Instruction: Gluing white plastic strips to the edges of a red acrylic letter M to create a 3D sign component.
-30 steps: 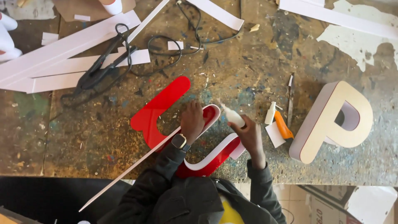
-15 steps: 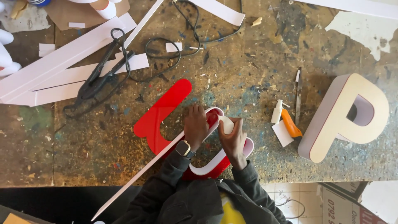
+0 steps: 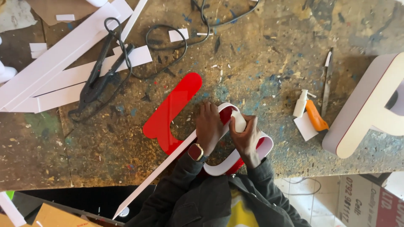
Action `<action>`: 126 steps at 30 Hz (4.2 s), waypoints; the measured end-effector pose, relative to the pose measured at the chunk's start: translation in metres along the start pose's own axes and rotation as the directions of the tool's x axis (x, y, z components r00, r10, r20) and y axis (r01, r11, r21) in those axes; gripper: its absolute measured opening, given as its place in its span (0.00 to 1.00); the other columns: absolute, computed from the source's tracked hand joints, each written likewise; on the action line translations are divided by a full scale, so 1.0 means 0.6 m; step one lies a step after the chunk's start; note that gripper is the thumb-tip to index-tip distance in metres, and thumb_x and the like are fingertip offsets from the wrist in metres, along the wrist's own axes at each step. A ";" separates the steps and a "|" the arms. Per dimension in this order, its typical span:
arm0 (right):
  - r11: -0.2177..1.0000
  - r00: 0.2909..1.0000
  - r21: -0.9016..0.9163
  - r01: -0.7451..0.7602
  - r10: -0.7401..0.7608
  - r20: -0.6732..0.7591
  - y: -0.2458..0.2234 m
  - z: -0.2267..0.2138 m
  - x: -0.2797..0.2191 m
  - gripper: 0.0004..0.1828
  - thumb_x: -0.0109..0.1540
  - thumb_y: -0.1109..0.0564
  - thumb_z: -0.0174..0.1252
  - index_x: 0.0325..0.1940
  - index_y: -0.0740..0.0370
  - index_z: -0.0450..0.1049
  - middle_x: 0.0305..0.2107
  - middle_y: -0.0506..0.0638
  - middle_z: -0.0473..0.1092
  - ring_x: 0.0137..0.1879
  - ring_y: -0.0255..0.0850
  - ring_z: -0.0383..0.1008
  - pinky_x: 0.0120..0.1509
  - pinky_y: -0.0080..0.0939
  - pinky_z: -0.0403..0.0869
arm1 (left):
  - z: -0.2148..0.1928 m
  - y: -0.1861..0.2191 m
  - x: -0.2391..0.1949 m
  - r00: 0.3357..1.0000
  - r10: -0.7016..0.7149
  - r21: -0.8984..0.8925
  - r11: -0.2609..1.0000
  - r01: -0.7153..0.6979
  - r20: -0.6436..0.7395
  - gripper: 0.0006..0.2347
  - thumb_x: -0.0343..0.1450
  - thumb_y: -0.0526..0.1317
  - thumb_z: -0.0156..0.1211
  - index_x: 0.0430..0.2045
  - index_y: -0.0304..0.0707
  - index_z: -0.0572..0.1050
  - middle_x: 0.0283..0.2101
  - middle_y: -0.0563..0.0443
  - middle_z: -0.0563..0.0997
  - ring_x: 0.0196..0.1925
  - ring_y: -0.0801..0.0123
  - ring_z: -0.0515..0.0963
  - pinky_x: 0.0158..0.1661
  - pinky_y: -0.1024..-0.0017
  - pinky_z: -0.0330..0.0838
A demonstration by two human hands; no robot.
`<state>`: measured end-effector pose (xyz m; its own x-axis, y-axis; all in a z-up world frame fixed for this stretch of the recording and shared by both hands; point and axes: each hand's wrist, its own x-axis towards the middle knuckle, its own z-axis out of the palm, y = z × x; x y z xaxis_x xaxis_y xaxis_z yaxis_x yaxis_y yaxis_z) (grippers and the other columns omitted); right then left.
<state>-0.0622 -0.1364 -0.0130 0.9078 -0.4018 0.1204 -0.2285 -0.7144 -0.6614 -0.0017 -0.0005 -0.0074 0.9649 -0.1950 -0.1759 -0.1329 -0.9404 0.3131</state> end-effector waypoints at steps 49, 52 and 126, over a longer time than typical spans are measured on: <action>0.900 0.981 0.427 0.088 -0.005 -0.192 0.071 -0.098 0.064 0.20 0.72 0.47 0.66 0.59 0.65 0.73 0.41 0.63 0.79 0.42 0.55 0.82 0.47 0.49 0.81 | -0.029 -0.001 -0.006 0.980 -0.015 -0.133 0.990 0.042 0.196 0.17 0.69 0.25 0.59 0.52 0.25 0.67 0.46 0.27 0.77 0.49 0.43 0.80 0.47 0.57 0.80; 0.883 0.997 0.470 -0.004 0.041 -0.070 0.080 -0.105 0.153 0.21 0.72 0.56 0.74 0.61 0.65 0.71 0.43 0.61 0.72 0.55 0.56 0.80 0.64 0.56 0.76 | -0.050 0.006 -0.006 0.977 0.050 -0.061 0.997 -0.038 0.206 0.18 0.68 0.23 0.64 0.52 0.22 0.68 0.43 0.29 0.77 0.47 0.45 0.81 0.48 0.57 0.78; 0.982 0.922 0.079 0.172 -0.189 0.338 0.136 -0.051 0.086 0.24 0.67 0.27 0.69 0.39 0.46 0.81 0.26 0.55 0.78 0.37 0.58 0.82 0.44 0.54 0.77 | -0.037 0.011 -0.011 0.999 0.015 0.140 0.990 -0.022 0.051 0.23 0.68 0.36 0.75 0.53 0.28 0.69 0.44 0.37 0.82 0.48 0.54 0.85 0.39 0.68 0.84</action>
<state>-0.0449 -0.2328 -0.0382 0.9990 -0.0418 -0.0141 -0.0401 -0.7255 -0.6871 -0.0041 0.0008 0.0168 0.9501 -0.2227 -0.2183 -0.1842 -0.9656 0.1834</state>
